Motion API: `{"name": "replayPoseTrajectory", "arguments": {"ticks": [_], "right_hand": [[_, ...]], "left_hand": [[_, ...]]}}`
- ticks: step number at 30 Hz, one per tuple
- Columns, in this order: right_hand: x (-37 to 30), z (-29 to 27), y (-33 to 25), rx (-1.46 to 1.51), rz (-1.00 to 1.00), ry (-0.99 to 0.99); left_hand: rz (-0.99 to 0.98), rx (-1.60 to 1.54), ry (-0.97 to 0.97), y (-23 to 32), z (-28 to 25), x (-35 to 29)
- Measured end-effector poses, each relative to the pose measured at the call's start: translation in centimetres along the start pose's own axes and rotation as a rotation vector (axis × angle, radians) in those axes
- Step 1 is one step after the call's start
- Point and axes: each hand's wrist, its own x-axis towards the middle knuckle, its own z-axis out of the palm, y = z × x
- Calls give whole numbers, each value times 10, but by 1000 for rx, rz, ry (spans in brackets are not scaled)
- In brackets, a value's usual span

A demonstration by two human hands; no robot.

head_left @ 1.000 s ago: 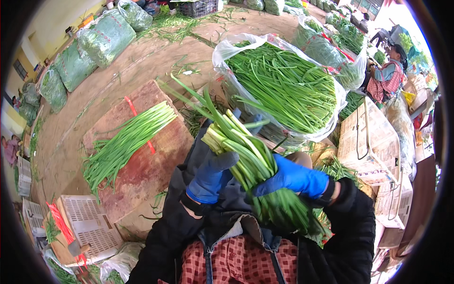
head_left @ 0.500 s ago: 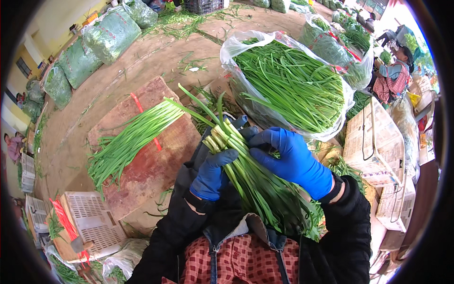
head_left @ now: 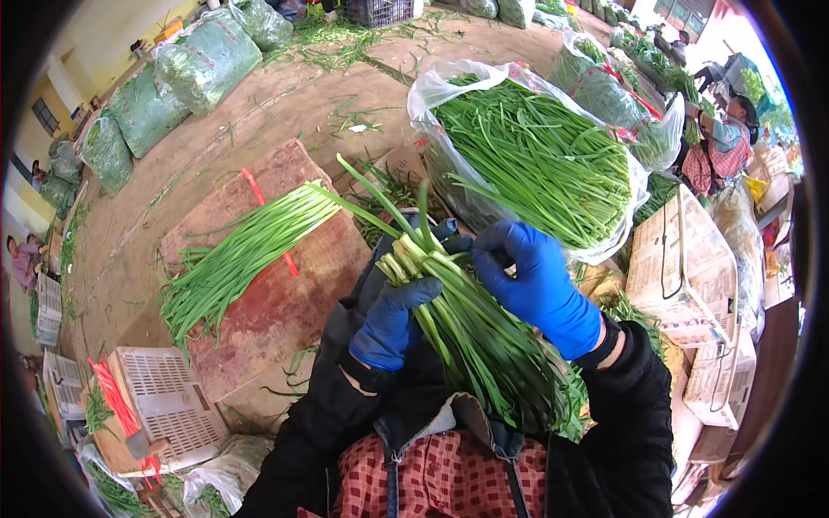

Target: Sorting, bundle-aligning, and trimming the ends of green chives in an agricultural processing area.

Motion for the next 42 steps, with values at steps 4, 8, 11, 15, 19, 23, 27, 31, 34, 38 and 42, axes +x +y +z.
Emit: {"name": "replayPoseTrajectory", "arguments": {"ticks": [4, 8, 11, 15, 19, 23, 27, 31, 34, 38, 42], "right_hand": [[0, 0, -8, 54, -70, -10], [18, -3, -21, -133, -167, -140], [28, -5, -16, -49, -56, -309], [32, 2, -9, 388, 305, -181], [38, 17, -14, 99, 45, -172], [56, -7, -22, 460, 405, -445], [84, 2, -29, 230, 182, -523], [92, 26, -19, 517, 43, -710], [108, 16, -33, 700, 443, -369], [157, -17, 3, 1080, 339, -152], [192, -149, 18, 979, -16, 463]], "left_hand": [[-47, 18, 78, -6, -9, 3], [-72, -92, -5, -2, 1, -1], [2, 1, 43, -8, -4, 1], [-93, 7, 17, 0, 1, -2], [40, 87, 5, -1, 10, -2], [53, 3, 38, 6, 30, -3], [-43, 78, 20, -5, 3, -1], [18, 145, -49, -12, 2, 0], [-47, 138, -51, -9, 5, 2], [-116, 45, -168, 0, 12, 2], [-114, -78, -316, -16, 1, 6]]}}
